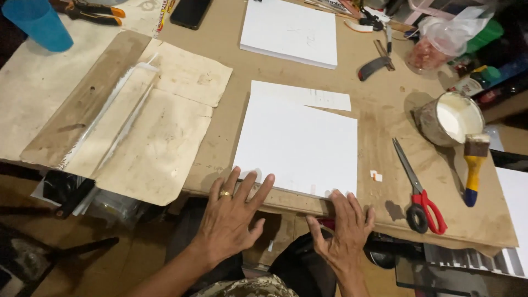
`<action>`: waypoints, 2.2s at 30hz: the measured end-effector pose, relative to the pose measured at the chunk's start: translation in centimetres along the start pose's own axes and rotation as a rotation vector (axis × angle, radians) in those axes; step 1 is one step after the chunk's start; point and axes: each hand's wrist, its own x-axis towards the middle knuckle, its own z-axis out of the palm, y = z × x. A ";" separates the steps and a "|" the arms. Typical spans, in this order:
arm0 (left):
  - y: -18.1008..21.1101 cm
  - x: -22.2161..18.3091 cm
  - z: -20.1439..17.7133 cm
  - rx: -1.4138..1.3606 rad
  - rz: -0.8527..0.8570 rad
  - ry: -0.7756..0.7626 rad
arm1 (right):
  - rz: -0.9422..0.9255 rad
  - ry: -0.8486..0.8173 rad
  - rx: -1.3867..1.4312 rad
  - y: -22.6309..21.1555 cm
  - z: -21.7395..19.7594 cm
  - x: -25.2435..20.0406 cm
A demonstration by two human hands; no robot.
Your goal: Applying glue to the spine of a stack of papers and folding a cover sheet to bind them into a booklet.
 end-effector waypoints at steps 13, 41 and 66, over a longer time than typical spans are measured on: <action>7.3 3.6 3.9 -0.254 0.133 -0.012 | 0.146 -0.138 0.129 -1.3 -2.0 0.8; -4.2 -0.2 -0.6 -0.186 0.020 0.015 | 0.036 -0.588 0.222 -8.5 -2.6 6.8; -8.4 2.0 -3.9 -0.424 0.057 0.101 | -0.227 -0.063 0.206 -12.3 5.5 10.6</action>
